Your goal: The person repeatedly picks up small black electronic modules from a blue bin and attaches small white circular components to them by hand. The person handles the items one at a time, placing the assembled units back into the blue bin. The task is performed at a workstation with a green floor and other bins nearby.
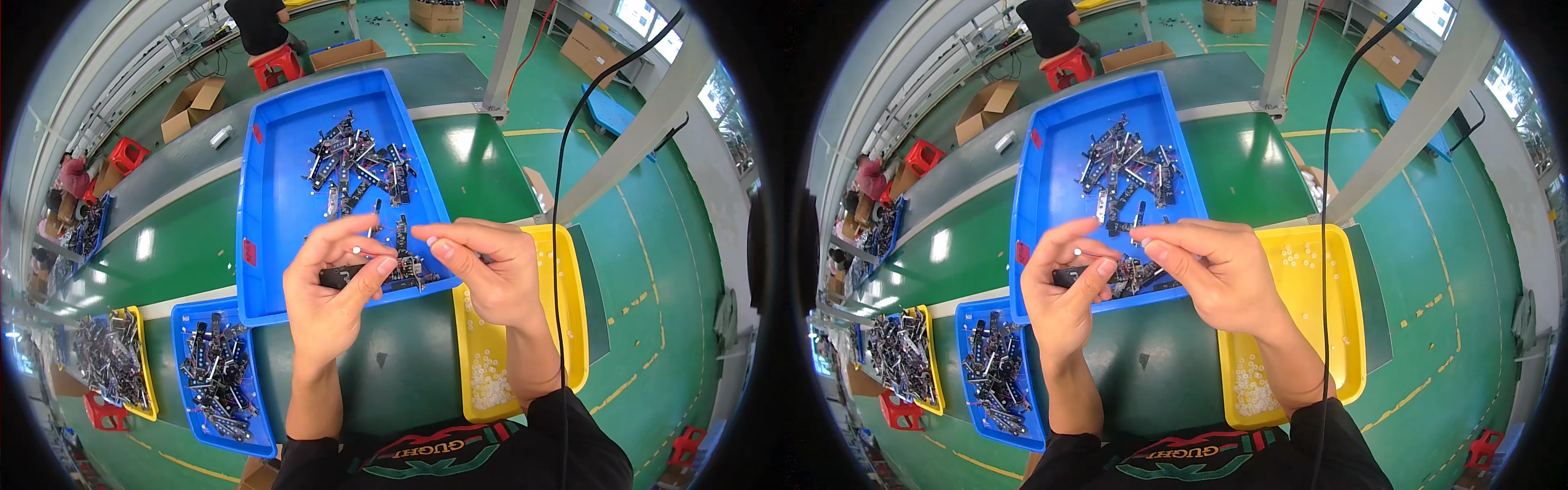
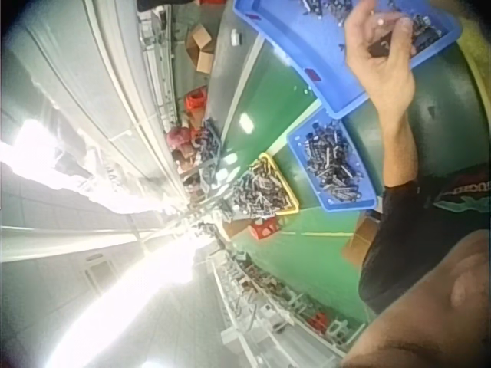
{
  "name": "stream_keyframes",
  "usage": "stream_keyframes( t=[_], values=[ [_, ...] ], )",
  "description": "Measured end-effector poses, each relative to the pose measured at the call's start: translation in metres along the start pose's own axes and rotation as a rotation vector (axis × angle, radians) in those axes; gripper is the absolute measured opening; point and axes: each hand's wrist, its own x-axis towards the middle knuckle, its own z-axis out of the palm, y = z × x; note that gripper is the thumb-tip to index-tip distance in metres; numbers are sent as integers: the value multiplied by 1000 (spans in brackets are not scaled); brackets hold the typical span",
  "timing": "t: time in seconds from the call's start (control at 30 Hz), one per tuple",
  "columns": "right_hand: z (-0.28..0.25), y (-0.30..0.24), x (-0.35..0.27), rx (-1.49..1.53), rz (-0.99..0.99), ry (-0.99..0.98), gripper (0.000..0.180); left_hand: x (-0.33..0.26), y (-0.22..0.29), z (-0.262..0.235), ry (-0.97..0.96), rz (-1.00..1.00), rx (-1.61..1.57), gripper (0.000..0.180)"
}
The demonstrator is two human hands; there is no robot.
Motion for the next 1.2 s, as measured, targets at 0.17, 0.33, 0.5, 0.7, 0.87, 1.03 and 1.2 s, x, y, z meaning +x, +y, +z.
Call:
stream_keyframes(
  t=[0.17, 0.33, 0.5, 0.7, 0.87, 1.03, 1.2],
  values=[
    [2, 0, 0, -6, -53, 8, 17, -2, -5, -3, -17, 38, -91, 19],
    [-3, 2, -1, -83, -163, -41, 20, -7, 2, -4, -60, 40, -62, 11],
    [2, 0, -3, 8, -161, -21, 20, -8, -1, -1, -53, 113, 19, 10],
    [8, 3, -3, -31, -161, -1, 21, -7, -2, 3, 5, 144, 102, 13],
    [12, -1, -5, -202, -281, 49, 26, -10, -2, 3, 31, 151, 180, 14],
    [14, 3, -5, -262, -371, 76, 29, -12, 0, 8, 19, 303, 319, 17],
    [16, 4, -3, -234, -396, 83, 29, -11, 4, 8, 52, 528, 520, 18]
  ],
)
